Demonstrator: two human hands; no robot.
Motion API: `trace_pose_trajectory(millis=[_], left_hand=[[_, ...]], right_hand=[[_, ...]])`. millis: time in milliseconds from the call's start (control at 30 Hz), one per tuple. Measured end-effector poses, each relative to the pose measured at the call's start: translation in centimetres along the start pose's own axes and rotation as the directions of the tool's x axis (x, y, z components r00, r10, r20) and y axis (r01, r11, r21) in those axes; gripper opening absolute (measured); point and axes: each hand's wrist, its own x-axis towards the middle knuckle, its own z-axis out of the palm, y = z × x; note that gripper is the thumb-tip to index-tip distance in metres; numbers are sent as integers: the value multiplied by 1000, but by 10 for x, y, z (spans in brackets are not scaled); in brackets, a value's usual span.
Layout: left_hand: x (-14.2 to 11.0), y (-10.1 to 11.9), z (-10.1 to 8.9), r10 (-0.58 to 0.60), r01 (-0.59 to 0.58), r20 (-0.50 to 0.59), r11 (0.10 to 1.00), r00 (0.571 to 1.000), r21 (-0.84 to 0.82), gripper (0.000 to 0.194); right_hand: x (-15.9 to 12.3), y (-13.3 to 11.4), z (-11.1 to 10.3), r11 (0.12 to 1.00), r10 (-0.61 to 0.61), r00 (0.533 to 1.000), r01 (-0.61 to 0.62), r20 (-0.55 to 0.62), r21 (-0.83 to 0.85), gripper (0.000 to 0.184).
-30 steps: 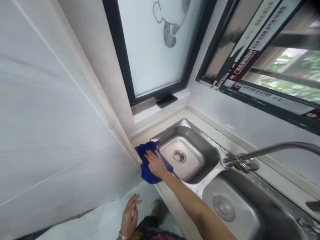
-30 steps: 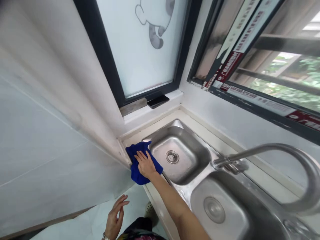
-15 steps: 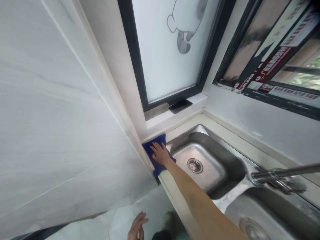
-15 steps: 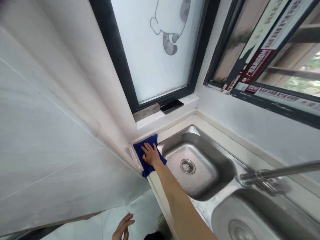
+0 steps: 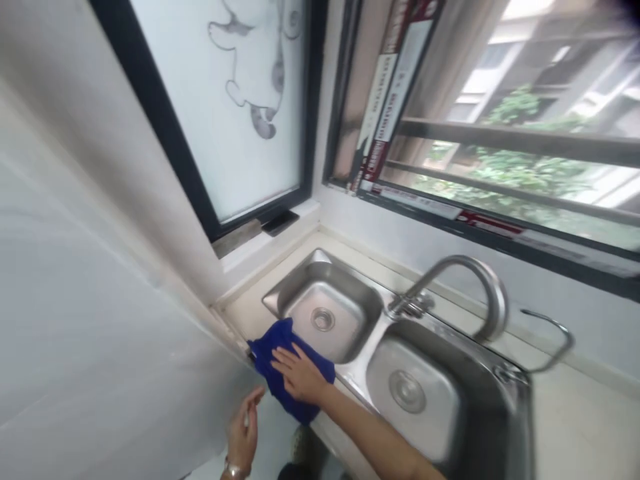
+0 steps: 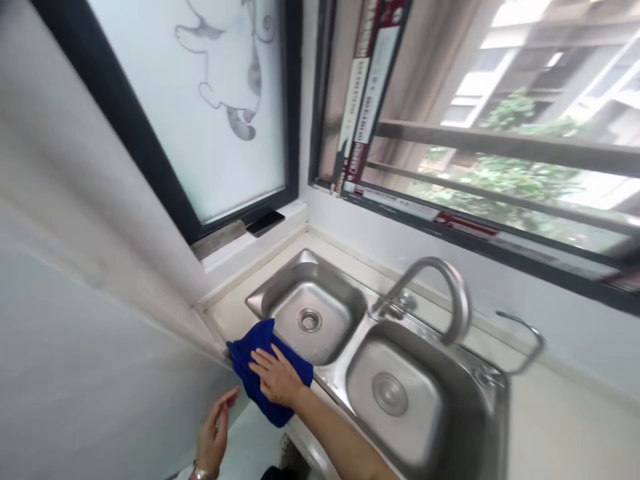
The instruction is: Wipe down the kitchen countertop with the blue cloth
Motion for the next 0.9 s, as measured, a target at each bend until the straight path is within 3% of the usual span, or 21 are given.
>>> trace_pose_trajectory(millis=[100,200,400,533,700,800,900], left_hand=[[36,21,21,-3,-1,-66,998,998,-57,42],[58,37,51,2,-6,-48,997,999,-76,44],[62,48,99,-4,-6,137,997,991,75,43],[67,57,116,-38,30,65,993,997,116,43],[75,73,133,-86,95,-52,973,995,210,40],[74,76,139,-75,102,-99,947,992,305,38],[72,74,143,-46,72,-99,959,994,273,38]], right_hand=[[-60,-7,-8,999,21,999,-23,31,48,57],[-126,-10,-11,994,40,998,-46,57,99,58],[-257,-25,-8,974,162,987,-163,23,155,64],[-332,-45,-9,954,278,959,-269,-54,134,72],[-409,-68,-1,902,430,884,-428,-182,51,77],[-448,-80,6,840,521,808,-543,-276,-3,75],[-482,-89,9,749,617,711,-663,-338,-26,75]])
